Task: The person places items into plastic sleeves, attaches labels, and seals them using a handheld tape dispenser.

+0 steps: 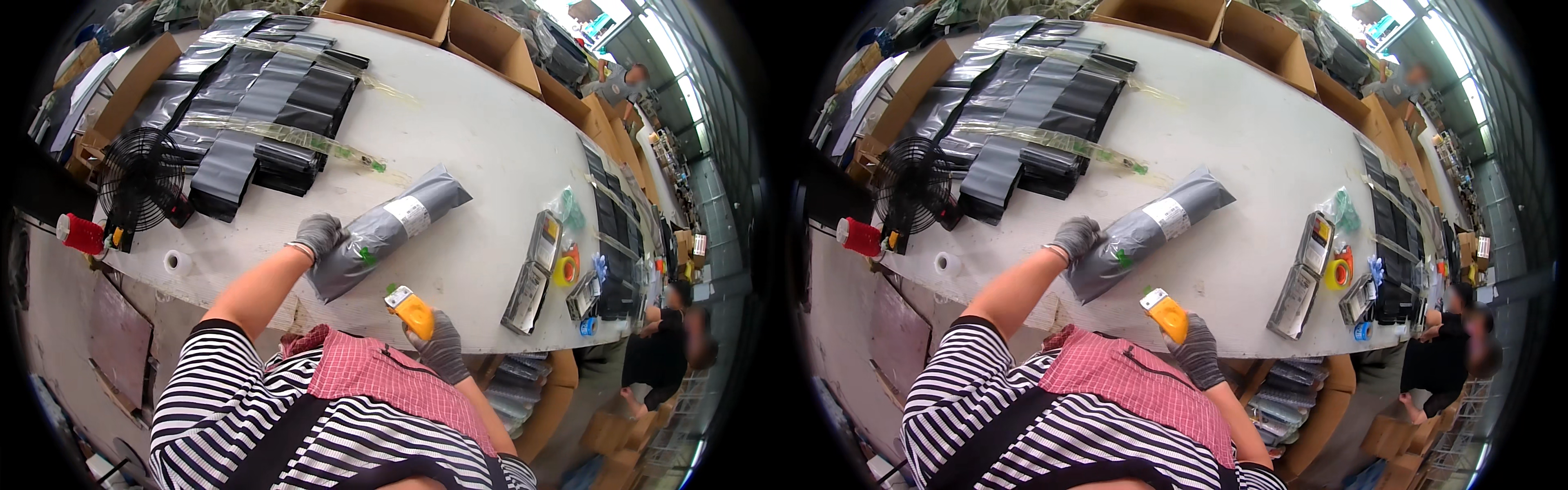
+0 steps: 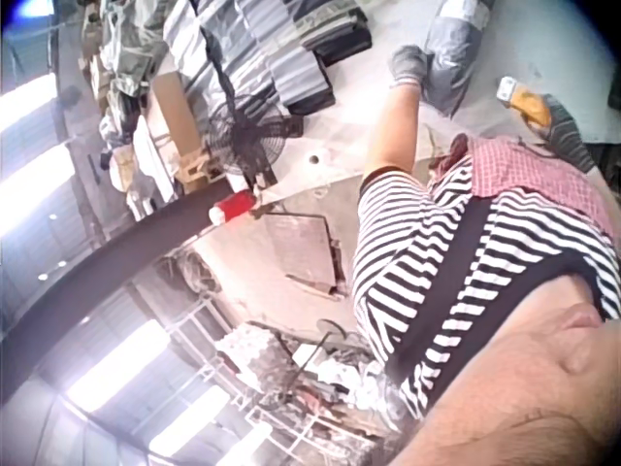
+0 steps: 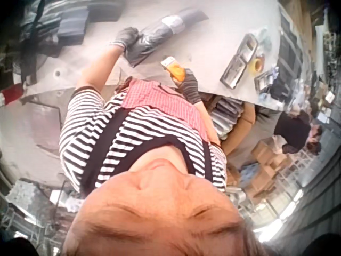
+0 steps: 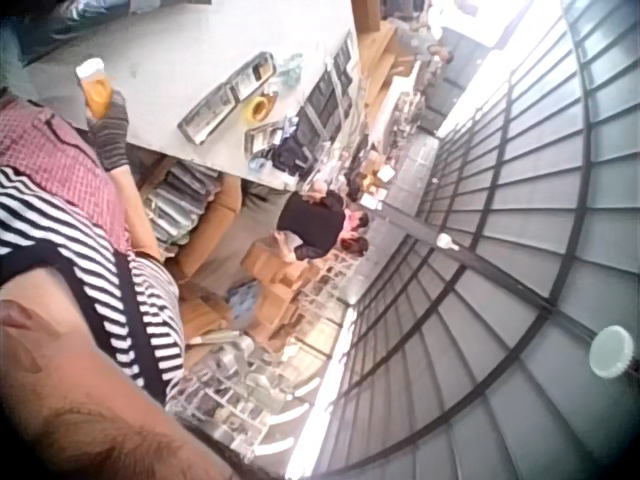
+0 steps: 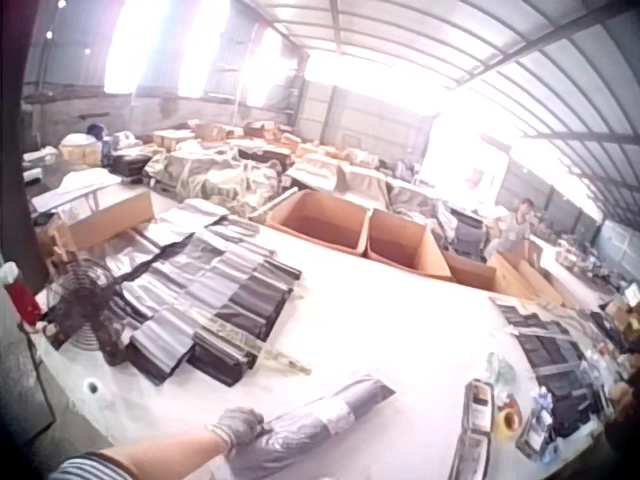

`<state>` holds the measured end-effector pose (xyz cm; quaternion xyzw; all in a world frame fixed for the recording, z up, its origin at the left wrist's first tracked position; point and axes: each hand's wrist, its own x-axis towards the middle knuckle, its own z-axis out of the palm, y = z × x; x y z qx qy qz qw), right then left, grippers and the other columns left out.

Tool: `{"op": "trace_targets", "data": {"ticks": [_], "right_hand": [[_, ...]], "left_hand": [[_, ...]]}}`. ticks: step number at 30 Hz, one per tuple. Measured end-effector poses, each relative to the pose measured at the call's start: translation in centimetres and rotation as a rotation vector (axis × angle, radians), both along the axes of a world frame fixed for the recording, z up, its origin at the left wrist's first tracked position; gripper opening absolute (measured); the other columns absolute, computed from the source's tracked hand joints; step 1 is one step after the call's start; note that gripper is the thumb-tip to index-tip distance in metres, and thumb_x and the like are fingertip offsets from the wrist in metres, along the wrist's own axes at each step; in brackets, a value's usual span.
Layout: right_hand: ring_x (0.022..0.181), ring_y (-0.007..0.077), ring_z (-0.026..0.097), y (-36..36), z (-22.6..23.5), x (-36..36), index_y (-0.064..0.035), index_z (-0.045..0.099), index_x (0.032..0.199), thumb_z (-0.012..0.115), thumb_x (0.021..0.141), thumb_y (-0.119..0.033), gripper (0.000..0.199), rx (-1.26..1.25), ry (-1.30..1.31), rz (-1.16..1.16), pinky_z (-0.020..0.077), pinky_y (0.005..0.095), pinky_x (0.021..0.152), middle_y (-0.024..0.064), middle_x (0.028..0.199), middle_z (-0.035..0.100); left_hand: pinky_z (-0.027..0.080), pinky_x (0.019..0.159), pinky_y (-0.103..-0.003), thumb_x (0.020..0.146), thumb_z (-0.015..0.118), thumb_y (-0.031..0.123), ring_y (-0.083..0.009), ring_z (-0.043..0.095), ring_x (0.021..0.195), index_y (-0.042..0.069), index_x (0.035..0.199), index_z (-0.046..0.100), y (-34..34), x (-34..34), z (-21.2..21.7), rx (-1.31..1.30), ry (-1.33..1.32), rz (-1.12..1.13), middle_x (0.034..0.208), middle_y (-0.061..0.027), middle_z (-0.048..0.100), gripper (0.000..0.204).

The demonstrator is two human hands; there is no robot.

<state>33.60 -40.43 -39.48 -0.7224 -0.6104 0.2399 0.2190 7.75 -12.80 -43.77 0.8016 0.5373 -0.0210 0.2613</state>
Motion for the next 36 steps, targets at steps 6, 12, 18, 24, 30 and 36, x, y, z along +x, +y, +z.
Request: {"op": "trace_targets", "data": {"ticks": [6,12,18,24,30,36], "right_hand": [[0.089,0.0398,0.063,-0.2,-0.4,-0.1,-0.0004,0.056,0.109,0.078,0.074,-0.033,0.053,-0.147,-0.072,-0.055,0.0520,0.0460,0.078,0.0226,0.094,0.063],[0.088,0.0386,0.064,2.2,0.3,-0.8,-0.0003,0.057,0.111,0.078,0.075,-0.032,0.052,-0.024,-0.012,0.029,0.0525,0.0440,0.078,0.0214,0.095,0.064],[0.096,0.0366,0.062,10.7,1.3,-3.5,-0.0045,0.053,0.127,0.078,0.076,-0.031,0.063,-0.040,0.138,0.014,0.0512,0.0430,0.084,0.0208,0.102,0.064],[0.088,0.0351,0.062,6.7,-1.4,-1.5,-0.0088,0.043,0.144,0.079,0.076,-0.033,0.081,0.164,-0.195,0.168,0.0523,0.0437,0.080,0.0182,0.098,0.062],[0.087,0.0352,0.062,0.7,-1.1,2.5,-0.0097,0.043,0.144,0.078,0.077,-0.033,0.080,0.043,-0.135,0.112,0.0524,0.0442,0.078,0.0200,0.097,0.061],[0.090,0.0365,0.062,4.2,0.8,0.8,-0.0098,0.045,0.144,0.078,0.077,-0.034,0.078,0.108,-0.129,0.109,0.0522,0.0444,0.080,0.0209,0.100,0.063]], "left_hand": [[0.045,0.096,-0.043,0.078,0.069,0.038,-0.0332,0.053,0.115,0.008,0.127,0.057,-7.0,2.8,4.8,0.184,-0.035,-0.200,0.123,-0.0192,0.055,0.059],[0.046,0.100,-0.040,0.077,0.076,0.027,-0.0353,0.054,0.121,0.004,0.148,0.031,-3.8,1.0,3.0,-0.513,-0.410,-0.195,0.132,-0.0240,0.053,0.088],[0.034,0.109,-0.053,0.074,0.074,0.057,-0.0362,0.037,0.138,0.011,0.152,0.026,-3.3,0.1,3.0,0.082,-0.063,-0.109,0.149,-0.0213,0.038,0.103],[0.039,0.102,-0.056,0.071,0.079,0.047,-0.0322,0.032,0.141,0.023,0.153,0.025,-6.1,1.7,2.6,0.201,0.195,-0.093,0.152,-0.0156,0.032,0.101],[0.049,0.095,-0.044,0.076,0.074,0.017,-0.0387,0.055,0.117,0.012,0.151,0.028,-3.5,0.9,1.8,-0.023,-0.139,-0.062,0.132,-0.0197,0.053,0.088],[0.038,0.108,-0.045,0.080,0.070,0.045,-0.0381,0.043,0.130,0.003,0.137,0.050,-1.9,-0.2,1.1,0.209,-0.227,0.031,0.137,-0.0253,0.048,0.073]]}}
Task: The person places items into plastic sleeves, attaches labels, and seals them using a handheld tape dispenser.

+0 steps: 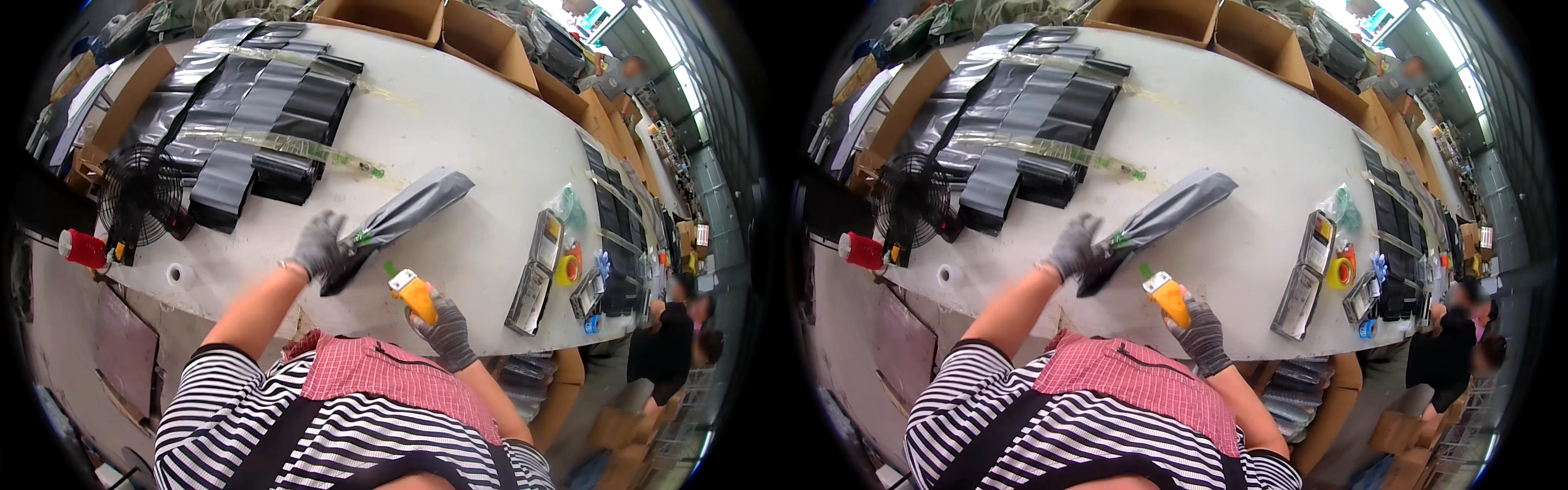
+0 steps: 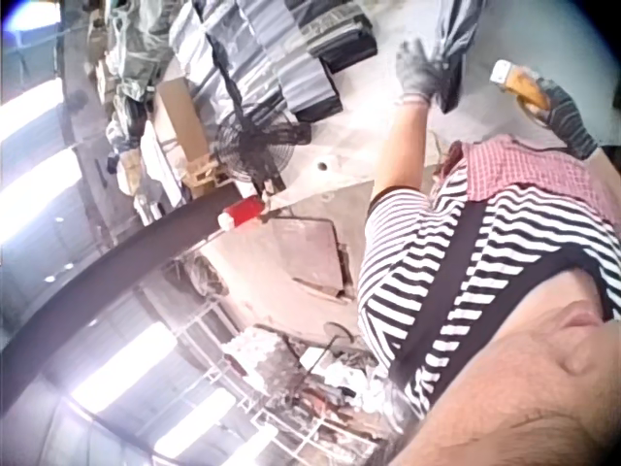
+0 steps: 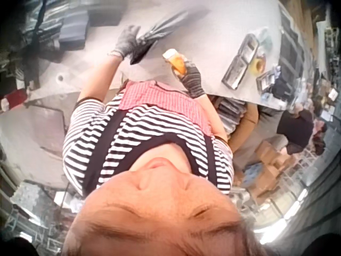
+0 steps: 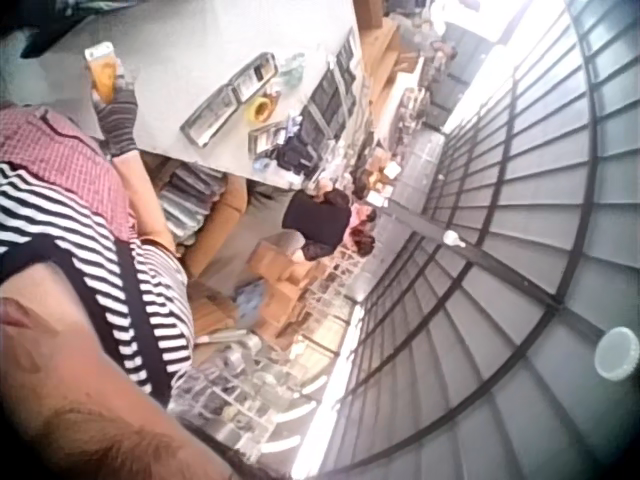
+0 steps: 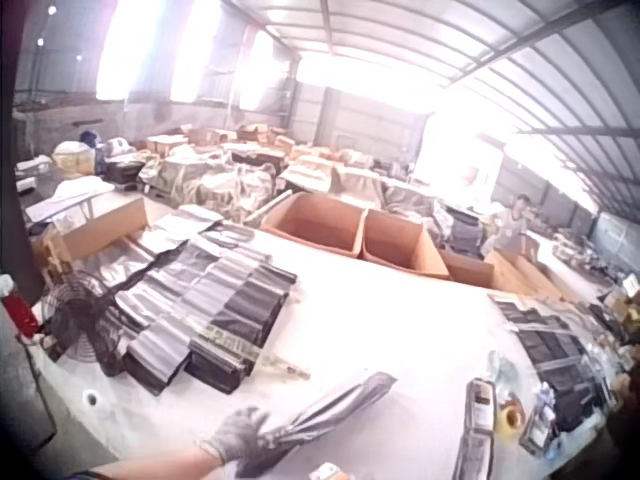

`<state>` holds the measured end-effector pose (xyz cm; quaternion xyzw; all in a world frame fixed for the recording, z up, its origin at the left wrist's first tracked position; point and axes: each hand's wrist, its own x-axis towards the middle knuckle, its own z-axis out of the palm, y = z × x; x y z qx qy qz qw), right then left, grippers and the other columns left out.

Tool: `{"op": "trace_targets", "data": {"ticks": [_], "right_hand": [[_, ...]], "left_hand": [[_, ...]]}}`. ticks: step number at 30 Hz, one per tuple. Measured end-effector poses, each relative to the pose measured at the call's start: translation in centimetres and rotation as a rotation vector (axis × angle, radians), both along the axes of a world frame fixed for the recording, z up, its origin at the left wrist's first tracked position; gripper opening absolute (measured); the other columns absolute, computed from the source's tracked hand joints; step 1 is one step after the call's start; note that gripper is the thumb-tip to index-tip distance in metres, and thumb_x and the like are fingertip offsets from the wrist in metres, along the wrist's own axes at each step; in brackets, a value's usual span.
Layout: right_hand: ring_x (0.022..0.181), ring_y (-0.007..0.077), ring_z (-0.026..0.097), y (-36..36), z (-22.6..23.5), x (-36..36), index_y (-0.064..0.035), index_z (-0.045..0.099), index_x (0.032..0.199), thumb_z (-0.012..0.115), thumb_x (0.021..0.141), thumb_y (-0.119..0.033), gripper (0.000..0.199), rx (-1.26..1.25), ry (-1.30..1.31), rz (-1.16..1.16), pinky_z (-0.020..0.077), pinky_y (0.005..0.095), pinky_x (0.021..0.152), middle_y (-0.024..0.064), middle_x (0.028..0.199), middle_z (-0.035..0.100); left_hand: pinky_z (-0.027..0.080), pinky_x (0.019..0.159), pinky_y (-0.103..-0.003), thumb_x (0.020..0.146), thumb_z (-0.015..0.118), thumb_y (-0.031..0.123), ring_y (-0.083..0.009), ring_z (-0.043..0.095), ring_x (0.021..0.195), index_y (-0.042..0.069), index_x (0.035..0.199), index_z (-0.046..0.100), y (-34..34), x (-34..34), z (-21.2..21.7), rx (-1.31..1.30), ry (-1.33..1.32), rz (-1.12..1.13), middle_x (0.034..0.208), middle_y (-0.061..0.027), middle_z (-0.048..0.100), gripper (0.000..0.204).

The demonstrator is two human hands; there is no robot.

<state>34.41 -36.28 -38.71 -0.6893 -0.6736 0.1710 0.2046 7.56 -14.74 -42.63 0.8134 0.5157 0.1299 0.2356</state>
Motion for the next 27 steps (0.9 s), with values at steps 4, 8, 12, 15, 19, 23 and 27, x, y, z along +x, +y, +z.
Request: {"op": "trace_targets", "data": {"ticks": [4,8,12,15,19,23,27], "right_hand": [[0.092,0.0357,0.063,-0.5,0.8,0.4,-0.0100,0.045,0.143,0.077,0.077,-0.036,0.078,-0.225,-0.081,-0.044,0.0522,0.0440,0.082,0.0203,0.101,0.064],[0.088,0.0343,0.064,-1.0,1.3,0.7,-0.0099,0.047,0.142,0.076,0.078,-0.036,0.075,-0.109,-0.061,-0.022,0.0527,0.0437,0.080,0.0201,0.097,0.064],[0.085,0.0347,0.065,2.5,3.6,-0.3,-0.0099,0.051,0.138,0.073,0.080,-0.037,0.067,-0.096,-0.169,0.079,0.0530,0.0440,0.079,0.0195,0.093,0.065],[0.088,0.0345,0.066,7.9,5.8,-2.6,-0.0123,0.053,0.136,0.069,0.082,-0.036,0.061,-0.277,-0.281,0.168,0.0528,0.0444,0.080,0.0187,0.093,0.067],[0.086,0.0336,0.068,16.5,6.8,-6.1,-0.0100,0.067,0.117,0.066,0.082,-0.033,0.042,-0.680,-0.397,0.275,0.0533,0.0427,0.079,0.0170,0.089,0.070],[0.073,0.0290,0.067,19.5,2.0,-2.6,-0.0051,0.075,0.089,0.067,0.079,-0.033,0.030,-0.786,-0.235,0.465,0.0528,0.0378,0.071,0.0188,0.079,0.069],[0.074,0.0141,0.064,16.5,4.0,2.4,0.0002,0.070,0.109,0.070,0.080,-0.037,0.047,-0.810,0.344,0.144,0.0508,0.0306,0.064,0.0093,0.087,0.067]], "left_hand": [[0.039,0.106,-0.045,0.078,0.072,0.043,-0.0388,0.044,0.128,0.005,0.142,0.040,-6.4,3.1,0.6,0.285,0.298,-0.175,0.138,-0.0198,0.048,0.082],[0.048,0.093,-0.037,0.086,0.070,0.023,-0.0290,0.056,0.116,0.002,0.129,0.051,-4.0,2.5,-1.0,0.120,0.025,-0.133,0.126,-0.0154,0.058,0.051],[0.050,0.084,-0.032,0.083,0.073,0.009,-0.0216,0.065,0.089,-0.002,0.111,0.070,0.1,1.3,-2.3,-0.539,-0.642,0.021,0.096,-0.0113,0.070,0.031],[0.052,0.075,-0.028,0.084,0.071,0.002,-0.0113,0.062,0.081,-0.001,0.119,0.066,2.4,0.0,-2.8,-0.854,-0.728,0.166,0.098,-0.0057,0.070,0.036],[0.053,0.080,-0.029,0.084,0.072,0.004,-0.0154,0.065,0.088,0.001,0.120,0.067,5.4,-0.5,-5.3,-0.952,-0.707,0.166,0.103,-0.0069,0.071,0.037],[0.053,0.081,-0.031,0.088,0.071,0.016,-0.0149,0.065,0.088,0.001,0.117,0.068,7.7,-1.2,-4.9,-0.817,-0.431,0.170,0.101,-0.0108,0.072,0.033],[0.052,0.084,-0.037,0.094,0.058,0.029,-0.0311,0.068,0.086,0.007,0.115,0.069,9.2,-2.2,-3.3,-0.242,-0.011,0.001,0.095,-0.0178,0.072,0.032]]}}
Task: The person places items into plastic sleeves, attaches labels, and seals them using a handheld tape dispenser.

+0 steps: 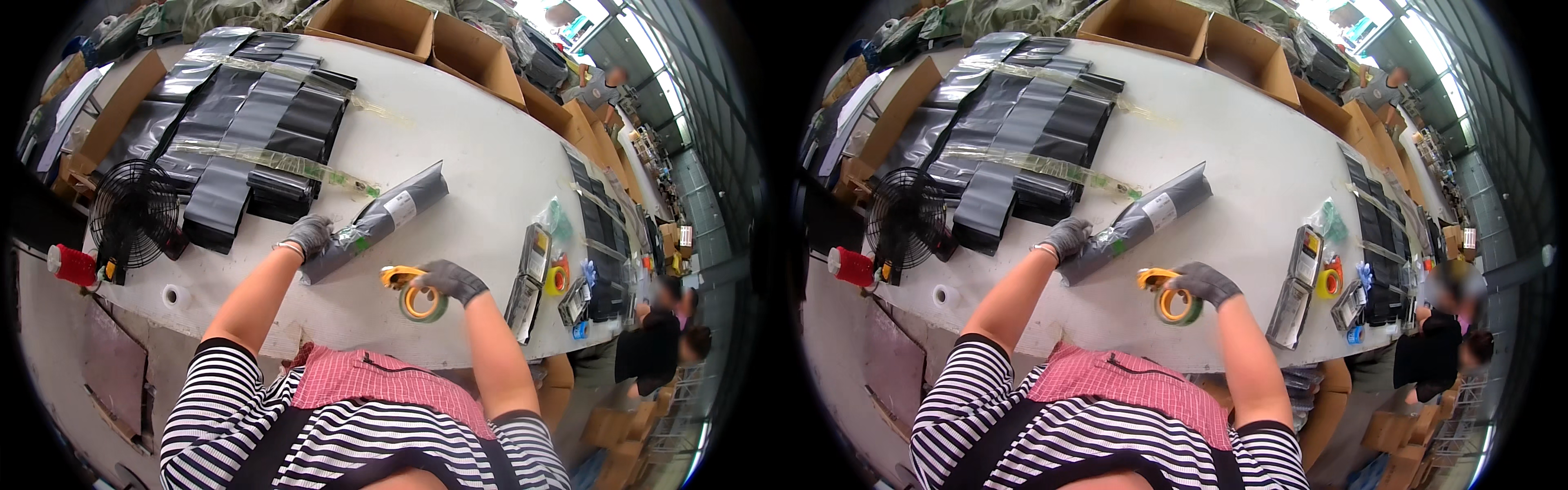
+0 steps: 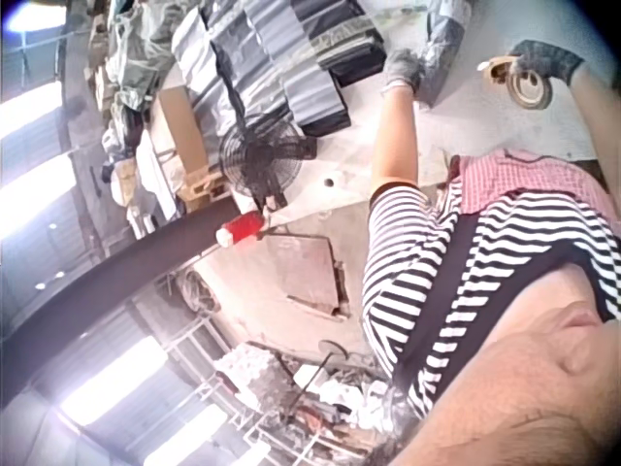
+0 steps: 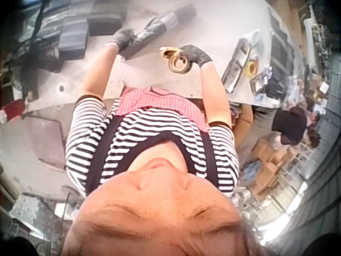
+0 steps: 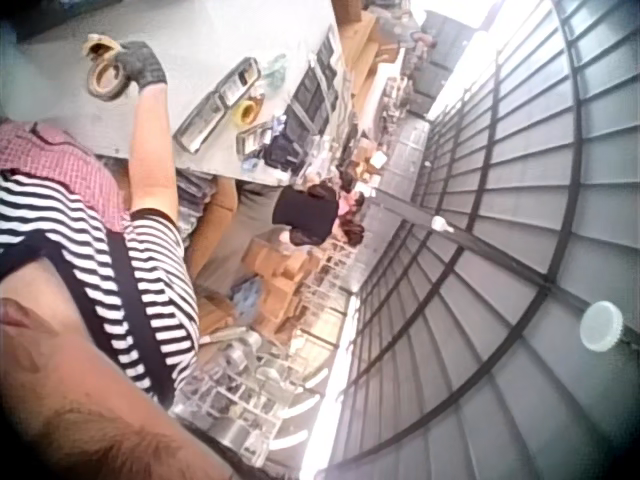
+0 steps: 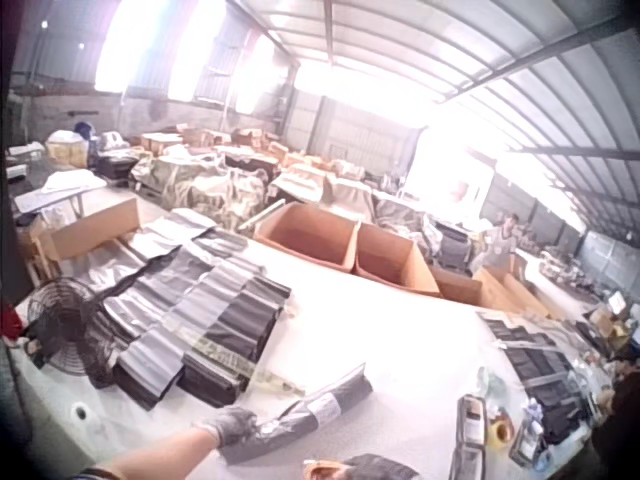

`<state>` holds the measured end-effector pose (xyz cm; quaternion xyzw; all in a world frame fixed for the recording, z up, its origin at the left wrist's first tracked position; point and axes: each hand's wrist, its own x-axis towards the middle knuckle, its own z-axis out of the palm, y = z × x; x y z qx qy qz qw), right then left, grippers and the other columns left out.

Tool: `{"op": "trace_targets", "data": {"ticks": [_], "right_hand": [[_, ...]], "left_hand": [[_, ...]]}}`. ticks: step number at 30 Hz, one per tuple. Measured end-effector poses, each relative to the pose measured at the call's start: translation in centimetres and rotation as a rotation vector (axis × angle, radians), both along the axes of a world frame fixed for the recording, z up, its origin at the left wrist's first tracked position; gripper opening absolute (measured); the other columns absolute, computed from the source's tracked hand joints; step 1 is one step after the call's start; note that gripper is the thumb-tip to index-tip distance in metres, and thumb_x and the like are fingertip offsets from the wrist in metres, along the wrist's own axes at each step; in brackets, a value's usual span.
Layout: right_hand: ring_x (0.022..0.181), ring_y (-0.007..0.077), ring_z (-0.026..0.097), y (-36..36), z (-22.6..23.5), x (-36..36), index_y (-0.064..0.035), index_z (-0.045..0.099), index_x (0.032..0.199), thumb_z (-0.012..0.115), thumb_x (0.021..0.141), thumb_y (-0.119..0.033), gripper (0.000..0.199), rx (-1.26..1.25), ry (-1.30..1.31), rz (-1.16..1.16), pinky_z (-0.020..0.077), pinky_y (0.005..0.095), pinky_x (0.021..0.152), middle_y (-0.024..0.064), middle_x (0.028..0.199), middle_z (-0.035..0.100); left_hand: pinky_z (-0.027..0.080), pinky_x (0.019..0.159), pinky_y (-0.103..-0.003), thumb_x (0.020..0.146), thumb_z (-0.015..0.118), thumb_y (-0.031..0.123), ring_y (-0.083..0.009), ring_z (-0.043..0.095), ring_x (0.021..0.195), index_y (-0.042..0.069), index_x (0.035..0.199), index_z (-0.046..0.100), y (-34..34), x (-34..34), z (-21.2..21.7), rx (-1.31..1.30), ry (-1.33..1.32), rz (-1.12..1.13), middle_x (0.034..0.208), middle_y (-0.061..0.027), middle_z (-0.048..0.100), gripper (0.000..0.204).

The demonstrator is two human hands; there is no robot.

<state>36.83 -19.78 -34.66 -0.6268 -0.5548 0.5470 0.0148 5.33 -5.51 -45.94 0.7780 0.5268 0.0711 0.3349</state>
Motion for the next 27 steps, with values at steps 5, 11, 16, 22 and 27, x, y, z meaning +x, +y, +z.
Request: {"op": "trace_targets", "data": {"ticks": [5,11,16,22,27], "right_hand": [[0.079,0.0131,0.062,-10.7,-9.0,9.4,-0.0004,0.059,0.126,0.070,0.088,-0.032,0.051,0.149,0.435,-0.899,0.0526,0.0266,0.071,0.0064,0.097,0.066],[0.109,0.0338,0.060,-11.3,-9.6,7.5,-0.0024,0.060,0.122,0.073,0.082,-0.038,0.055,0.751,-0.489,-0.704,0.0456,0.0405,0.097,0.0173,0.114,0.064],[0.110,0.0280,0.057,-16.9,-8.8,2.0,-0.0042,0.057,0.125,0.073,0.084,-0.033,0.053,1.104,-0.276,-0.099,0.0455,0.0393,0.096,0.0147,0.119,0.059],[0.093,0.0121,0.058,-21.5,3.0,-5.3,-0.0032,0.055,0.123,0.079,0.078,-0.032,0.058,0.747,0.533,-0.884,0.0492,0.0289,0.081,0.0050,0.103,0.062],[0.082,0.0089,0.060,-32.1,9.6,-3.8,-0.0031,0.062,0.119,0.078,0.076,-0.034,0.055,0.724,1.072,-1.262,0.0483,0.0269,0.076,0.0017,0.096,0.067]], "left_hand": [[0.044,0.101,-0.044,0.088,0.062,0.049,-0.0381,0.057,0.116,0.005,0.131,0.051,-4.4,7.1,3.0,0.109,0.079,-0.092,0.121,-0.0230,0.062,0.063],[0.052,0.088,-0.041,0.071,0.082,0.044,-0.0315,0.066,0.098,-0.001,0.124,0.056,-1.7,4.5,3.4,-0.403,-0.089,0.062,0.109,-0.0188,0.067,0.075],[0.051,0.085,-0.033,0.080,0.077,0.041,-0.0192,0.063,0.092,-0.001,0.116,0.062,-11.6,13.3,3.7,-0.992,-1.038,0.018,0.104,-0.0090,0.066,0.058],[0.050,0.087,-0.034,0.091,0.066,0.042,-0.0193,0.061,0.103,-0.001,0.128,0.055,-19.1,16.9,10.7,-0.698,-0.907,-0.276,0.115,-0.0090,0.063,0.057],[0.051,0.080,-0.030,0.100,0.050,0.041,-0.0146,0.064,0.101,0.008,0.134,0.054,-21.8,21.1,14.1,-0.716,-0.806,-0.624,0.110,-0.0049,0.066,0.047]]}}
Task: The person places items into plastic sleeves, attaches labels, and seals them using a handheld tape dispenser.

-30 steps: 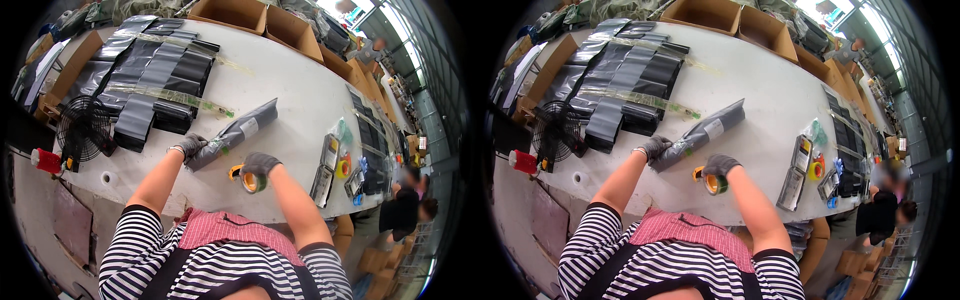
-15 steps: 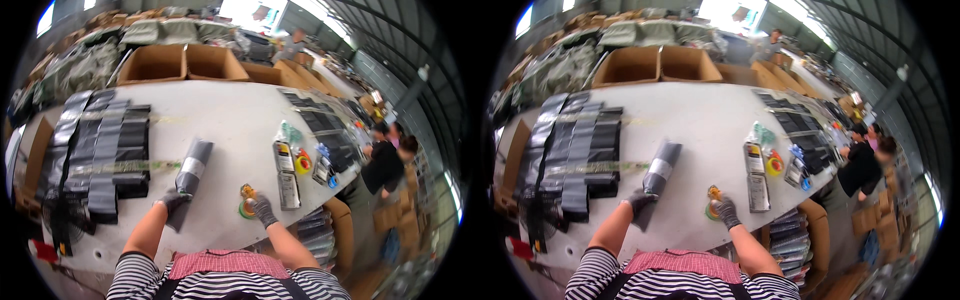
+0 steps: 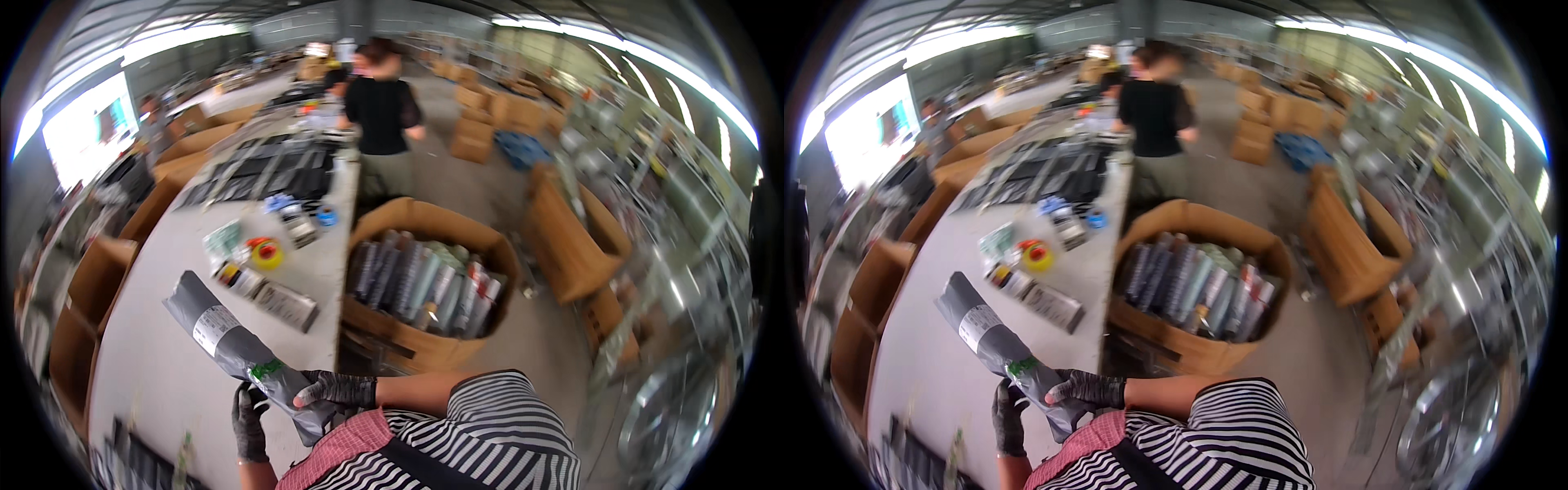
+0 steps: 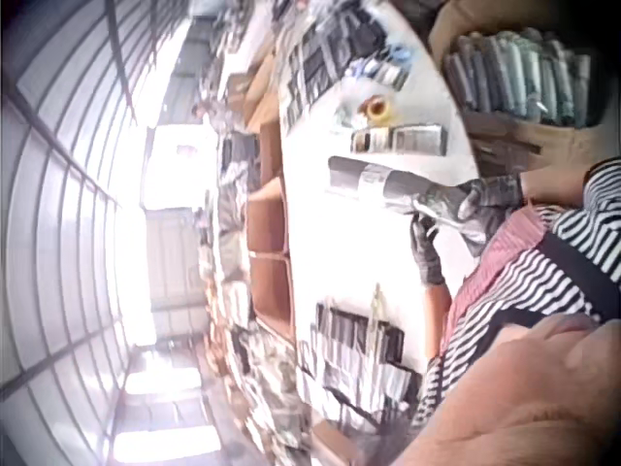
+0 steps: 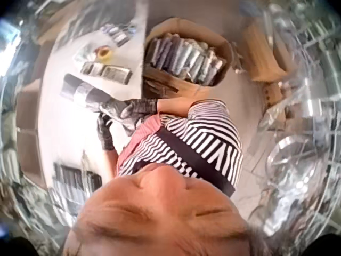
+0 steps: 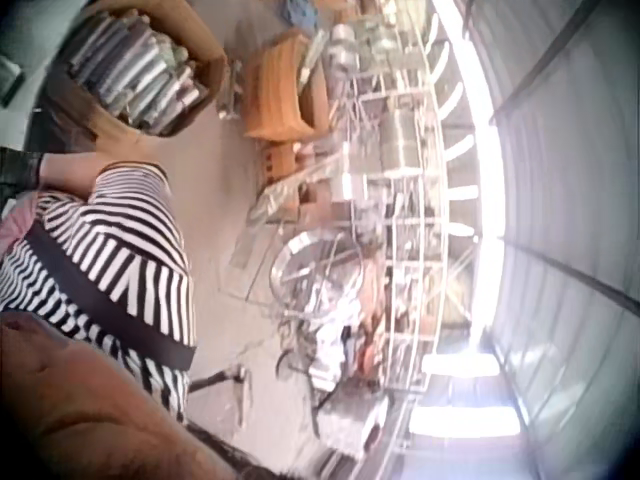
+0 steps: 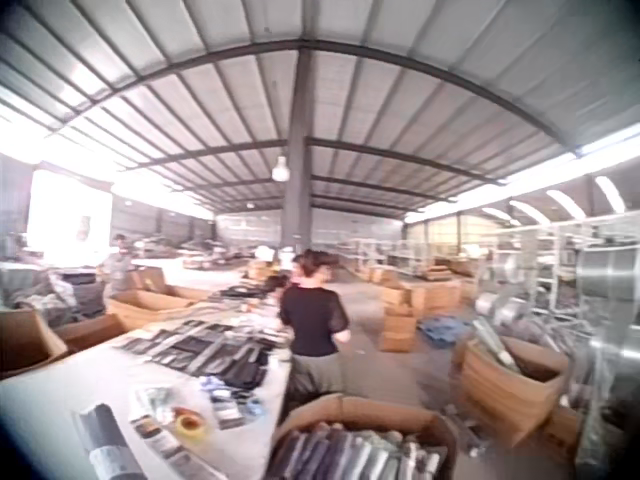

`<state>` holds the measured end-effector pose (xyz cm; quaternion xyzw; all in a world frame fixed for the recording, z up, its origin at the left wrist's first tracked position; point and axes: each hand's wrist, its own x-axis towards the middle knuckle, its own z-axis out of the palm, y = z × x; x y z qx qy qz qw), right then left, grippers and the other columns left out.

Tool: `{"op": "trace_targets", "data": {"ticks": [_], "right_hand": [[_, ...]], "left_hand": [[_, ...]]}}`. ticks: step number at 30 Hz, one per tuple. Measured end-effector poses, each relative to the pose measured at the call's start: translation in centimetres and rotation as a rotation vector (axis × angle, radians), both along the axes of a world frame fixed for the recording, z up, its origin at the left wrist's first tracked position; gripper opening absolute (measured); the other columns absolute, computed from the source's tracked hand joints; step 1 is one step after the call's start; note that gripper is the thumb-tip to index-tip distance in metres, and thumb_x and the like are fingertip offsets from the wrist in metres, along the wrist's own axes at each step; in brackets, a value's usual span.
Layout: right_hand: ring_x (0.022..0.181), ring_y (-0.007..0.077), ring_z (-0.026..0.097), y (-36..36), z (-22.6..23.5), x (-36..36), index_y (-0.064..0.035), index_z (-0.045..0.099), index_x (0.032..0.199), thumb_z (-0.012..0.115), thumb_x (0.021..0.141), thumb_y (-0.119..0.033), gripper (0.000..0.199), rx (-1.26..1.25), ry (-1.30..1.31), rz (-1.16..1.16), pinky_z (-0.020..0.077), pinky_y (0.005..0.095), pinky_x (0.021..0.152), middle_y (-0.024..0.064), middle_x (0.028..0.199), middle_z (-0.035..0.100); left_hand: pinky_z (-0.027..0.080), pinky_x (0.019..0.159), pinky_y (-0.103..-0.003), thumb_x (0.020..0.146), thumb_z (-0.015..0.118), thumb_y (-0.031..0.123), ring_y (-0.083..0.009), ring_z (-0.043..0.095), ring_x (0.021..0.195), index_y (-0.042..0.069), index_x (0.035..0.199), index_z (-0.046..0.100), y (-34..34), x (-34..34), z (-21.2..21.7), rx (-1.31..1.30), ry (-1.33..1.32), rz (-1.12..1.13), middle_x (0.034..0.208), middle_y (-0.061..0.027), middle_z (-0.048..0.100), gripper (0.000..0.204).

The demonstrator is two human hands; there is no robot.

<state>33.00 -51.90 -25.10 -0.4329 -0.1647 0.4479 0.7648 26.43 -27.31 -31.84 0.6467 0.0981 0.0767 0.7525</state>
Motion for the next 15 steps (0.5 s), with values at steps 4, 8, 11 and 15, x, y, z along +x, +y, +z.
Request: {"op": "trace_targets", "data": {"ticks": [4,8,11,15], "right_hand": [[0.078,0.0101,0.063,-12.2,-1.4,2.3,-0.0053,0.072,0.100,0.076,0.079,-0.037,0.038,-0.497,-0.032,-0.310,0.0502,0.0266,0.076,0.0035,0.087,0.069],[0.103,0.0183,0.060,-24.1,6.5,7.0,-0.0055,0.048,0.129,0.066,0.090,-0.035,0.052,0.142,-0.226,-0.914,0.0505,0.0341,0.089,0.0080,0.114,0.061],[0.104,0.0231,0.059,-39.4,12.8,12.7,-0.0051,0.047,0.127,0.057,0.088,-0.061,0.069,0.120,-0.473,-1.306,0.0530,0.0396,0.083,0.0107,0.115,0.058],[0.084,0.0217,0.067,-56.1,7.4,17.3,-0.0119,0.056,0.117,0.053,0.095,-0.050,0.044,0.083,-0.235,-1.564,0.0538,0.0383,0.068,0.0061,0.094,0.068]], "left_hand": [[0.051,0.071,-0.028,0.099,0.053,0.035,-0.0132,0.064,0.089,0.007,0.126,0.059,-2.2,2.1,-2.3,0.071,0.133,0.026,0.098,-0.0039,0.066,0.040],[0.052,0.082,-0.035,0.098,0.057,0.029,-0.0194,0.063,0.103,0.006,0.134,0.052,0.4,0.8,-5.9,0.042,0.228,0.014,0.117,-0.0079,0.064,0.043],[0.052,0.087,-0.037,0.099,0.056,0.026,-0.0203,0.062,0.109,0.007,0.137,0.050,-1.1,2.5,-6.9,-0.001,0.279,-0.034,0.124,-0.0080,0.063,0.043],[0.054,0.074,-0.031,0.096,0.060,0.019,-0.0191,0.064,0.090,0.008,0.128,0.057,-6.9,5.3,-8.8,-0.128,0.277,-0.154,0.105,-0.0090,0.067,0.033]]}}
